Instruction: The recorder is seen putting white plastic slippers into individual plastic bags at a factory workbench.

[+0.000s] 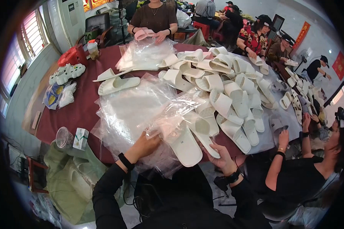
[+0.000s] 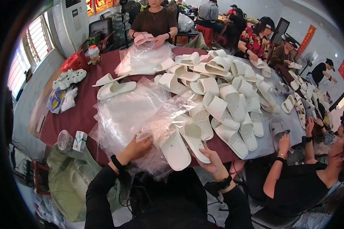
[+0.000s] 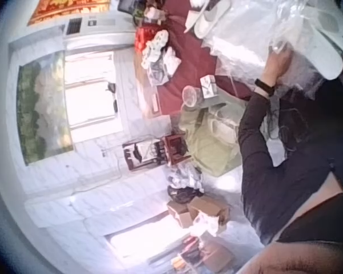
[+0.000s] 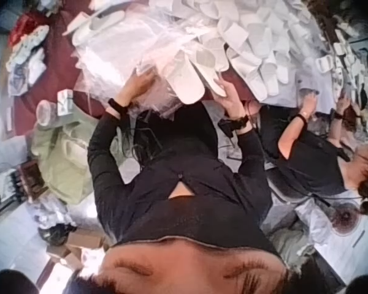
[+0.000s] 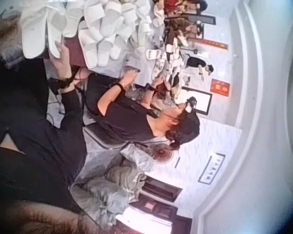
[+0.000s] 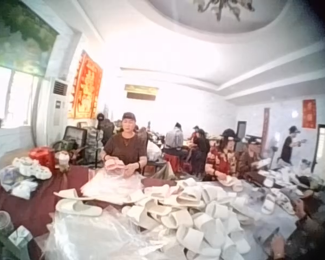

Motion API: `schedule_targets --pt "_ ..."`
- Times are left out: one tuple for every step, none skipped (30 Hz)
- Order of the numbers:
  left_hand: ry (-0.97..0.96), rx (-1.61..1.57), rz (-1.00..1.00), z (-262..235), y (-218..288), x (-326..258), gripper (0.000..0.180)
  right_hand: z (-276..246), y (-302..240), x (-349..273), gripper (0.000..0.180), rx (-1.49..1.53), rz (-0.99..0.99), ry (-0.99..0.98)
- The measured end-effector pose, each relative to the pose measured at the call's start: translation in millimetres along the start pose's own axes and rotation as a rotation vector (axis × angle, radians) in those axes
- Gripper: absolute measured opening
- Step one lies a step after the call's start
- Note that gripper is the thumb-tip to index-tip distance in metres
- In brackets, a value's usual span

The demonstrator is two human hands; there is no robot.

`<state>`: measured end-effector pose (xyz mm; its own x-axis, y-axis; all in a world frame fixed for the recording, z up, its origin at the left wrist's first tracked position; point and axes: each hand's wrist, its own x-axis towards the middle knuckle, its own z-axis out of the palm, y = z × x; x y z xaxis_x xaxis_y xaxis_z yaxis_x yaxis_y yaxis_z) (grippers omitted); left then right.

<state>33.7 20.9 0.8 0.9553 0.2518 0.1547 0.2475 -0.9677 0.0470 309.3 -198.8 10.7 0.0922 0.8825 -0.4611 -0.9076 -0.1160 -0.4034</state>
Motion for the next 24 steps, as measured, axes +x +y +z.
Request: schedule_targets --pt "0.005 0.0 0.003 3.9 -2.4 2.9 0.031 -4.6 -0.9 0.8 0.043 0.034 -0.008 -0.028" --pt "0.032 -0.067 -0.008 7.7 -5.6 6.0 0.025 -8.3 -2.8 1.2 0.043 0.069 -0.015 -0.057" --pt "0.057 -0.134 -0.024 8.1 -7.5 8.1 0.019 -7.1 -4.9 -0.6 0.043 0.066 -0.015 -0.057" --pt "0.058 -0.135 -0.025 8.8 -10.3 10.2 0.019 -5.7 -6.8 -3.7 0.047 0.052 0.0 -0.058" --pt "0.008 -0.097 -0.108 9.5 -13.9 12.1 0.018 -3.4 -7.9 -6.9 0.05 0.037 0.015 -0.059" --pt "-0.044 -0.058 -0.192 9.8 -17.4 12.8 0.017 3.6 -7.4 -9.9 0.05 0.036 0.017 -0.06" --pt "-0.044 -0.057 -0.195 9.9 -21.1 12.6 0.017 13.2 -6.4 -12.4 0.049 0.004 -0.002 -0.029" --pt "0.087 -0.139 -0.197 9.8 -25.0 11.7 0.021 18.3 -5.7 -13.0 0.047 -0.029 -0.021 0.001" --pt "0.221 -0.223 -0.192 6.8 -26.3 14.8 0.025 16.4 -6.9 -13.6 0.047 -0.03 -0.025 0.003" --pt "0.223 -0.224 -0.189 4.7 -25.2 18.9 0.025 12.9 -8.0 -13.8 0.052 -0.059 0.0 -0.026" --pt "0.37 -0.204 -0.187 3.3 -22.4 23.5 0.032 11.0 -8.8 -14.3 0.057 -0.089 0.025 -0.055" --pt "0.515 -0.18 -0.189 -2.3 -19.5 27.4 0.039 13.2 -8.2 -15.1 0.057 -0.089 0.025 -0.057" --pt "0.514 -0.18 -0.19 -9.6 -17.8 31.1 0.039 16.5 -6.4 -16.4 0.058 -0.107 0.024 -0.039" --pt "0.401 -0.196 -0.357 -18.0 -16.8 34.8 0.045 17.9 -5.1 -16.7 0.058 -0.125 0.023 -0.021" --pt "0.285 -0.211 -0.52 -23.1 -16.2 36.4 0.051 15.8 -4.5 -15.8 0.058 -0.127 0.023 -0.022" --pt "0.287 -0.211 -0.52 -21.5 -18.2 35.8 0.051 11.8 -3.5 -13.7 0.059 -0.123 0.029 -0.045" --pt "0.205 -0.136 -0.601 -17.4 -22.7 34.6 0.051 9.8 -3.1 -12.6 0.06 -0.118 0.034 -0.068" --pt "0.122 -0.058 -0.682 -13.7 -28.3 32.2 0.052 11.6 -2.4 -12.1 0.06 -0.118 0.035 -0.071" --pt "0.122 -0.055 -0.682 -10.6 -34.2 28.9 0.052 14.1 -1.5 -12.1 0.061 -0.107 0.037 -0.094" --pt "0.055 -0.026 -0.722 -7.4 -40.4 25.0 0.054 16.4 -0.7 -12.1 0.063 -0.095 0.038 -0.117" --pt "-0.013 0.004 -0.759 -5.2 -44.2 23.7 0.056 16.9 -1.0 -12.3 0.063 -0.093 0.035 -0.119" --pt "-0.012 0.006 -0.756 -2.1 -45.8 22.8 0.056 17.1 -1.5 -12.8 0.064 -0.131 0.031 -0.136" --pt "-0.026 0.016 -0.766 0.9 -46.5 21.7 0.059 18.1 -1.9 -13.4 0.065 -0.168 0.026 -0.153" --pt "-0.041 0.026 -0.775 1.2 -46.9 21.5 0.061 23.4 -1.6 -14.6 0.065 -0.165 0.022 -0.154"
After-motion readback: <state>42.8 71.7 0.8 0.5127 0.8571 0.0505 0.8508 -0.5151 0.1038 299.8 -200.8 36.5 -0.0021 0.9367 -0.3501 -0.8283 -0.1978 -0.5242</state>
